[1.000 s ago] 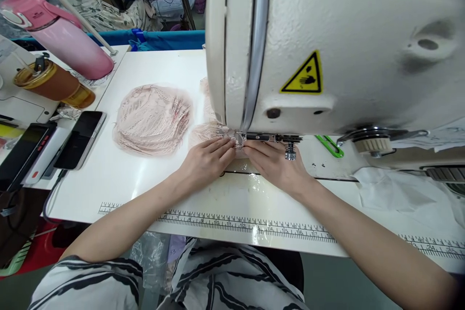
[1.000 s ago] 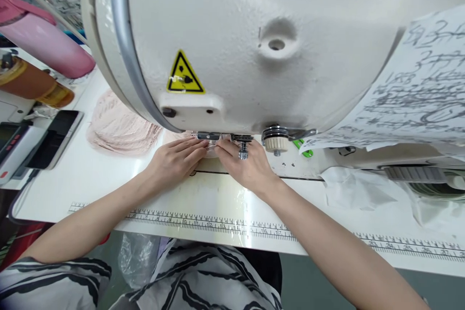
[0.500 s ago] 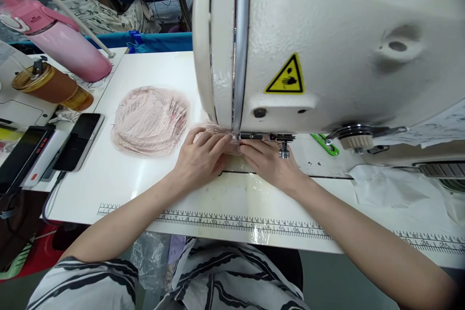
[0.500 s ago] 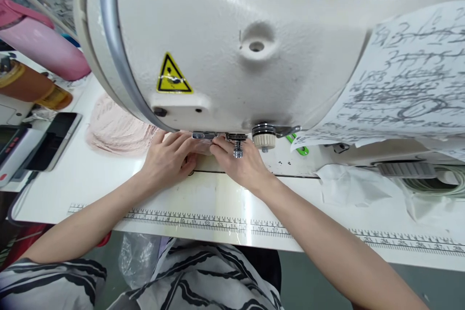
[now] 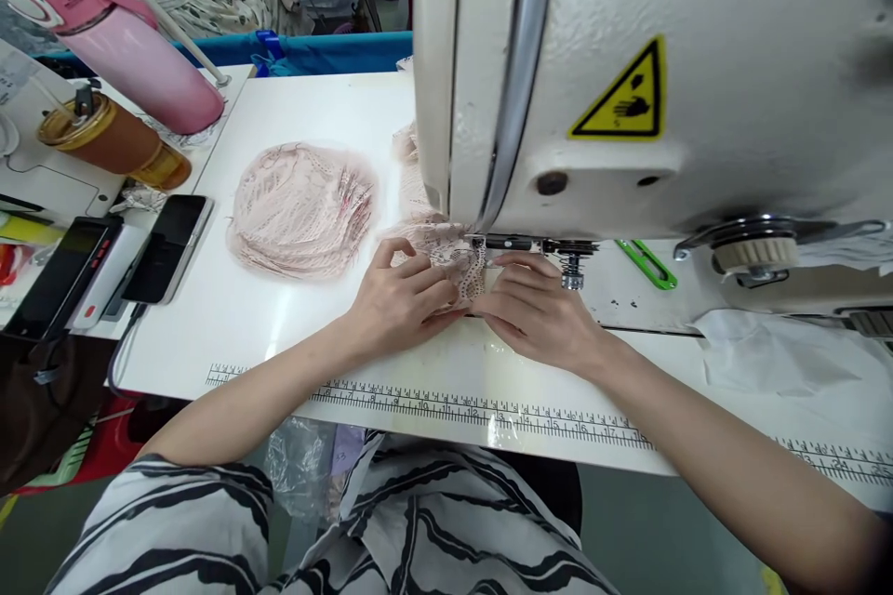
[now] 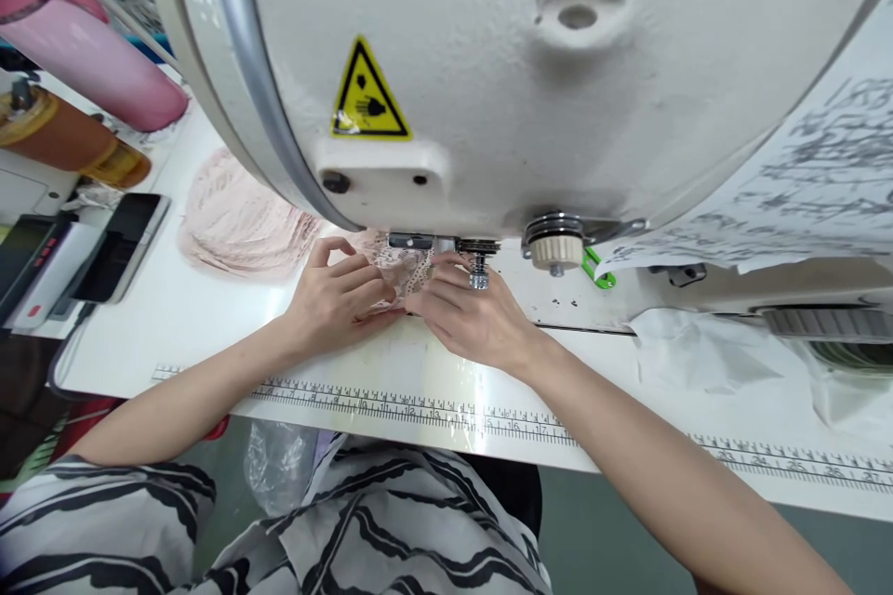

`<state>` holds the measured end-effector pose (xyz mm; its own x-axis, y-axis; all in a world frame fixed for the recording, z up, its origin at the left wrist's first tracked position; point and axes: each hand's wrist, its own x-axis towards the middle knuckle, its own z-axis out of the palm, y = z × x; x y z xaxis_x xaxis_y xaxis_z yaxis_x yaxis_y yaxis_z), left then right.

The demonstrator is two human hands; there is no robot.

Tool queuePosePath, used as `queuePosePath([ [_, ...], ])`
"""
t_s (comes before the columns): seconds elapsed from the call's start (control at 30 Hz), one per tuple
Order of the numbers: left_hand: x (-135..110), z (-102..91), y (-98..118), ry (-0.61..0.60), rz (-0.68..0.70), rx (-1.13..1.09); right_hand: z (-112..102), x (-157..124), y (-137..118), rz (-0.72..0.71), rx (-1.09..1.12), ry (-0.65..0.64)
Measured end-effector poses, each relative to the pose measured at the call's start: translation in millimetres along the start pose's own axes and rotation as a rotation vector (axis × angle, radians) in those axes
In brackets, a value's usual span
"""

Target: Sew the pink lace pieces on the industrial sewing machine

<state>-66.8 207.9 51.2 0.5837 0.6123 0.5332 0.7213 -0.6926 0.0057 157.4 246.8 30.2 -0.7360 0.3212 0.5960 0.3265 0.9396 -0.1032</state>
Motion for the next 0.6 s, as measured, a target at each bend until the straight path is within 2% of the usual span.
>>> queuePosePath([
  [0.23, -3.8, -1.8, -0.4, 0.011, 0.143, 0.037, -4.8, 4.3, -2.8, 0.028, 0.004, 0.077],
  [0.37, -2.8, -2.5, -0.5, 0.036, 0.161, 0.077, -6.6, 3.2, -2.6, -0.071, -0.007, 0.067],
  [0.53, -0.7, -4.2, 0.8, 0.052, 0.199, 0.14, -5.2, 1.9, -4.1, -0.027, 0.0, 0.037],
  [0.6, -0.8, -4.5, 1.8, 0.054, 0.206, 0.148, -5.2, 1.7, -4.9, 0.016, 0.011, -0.027],
])
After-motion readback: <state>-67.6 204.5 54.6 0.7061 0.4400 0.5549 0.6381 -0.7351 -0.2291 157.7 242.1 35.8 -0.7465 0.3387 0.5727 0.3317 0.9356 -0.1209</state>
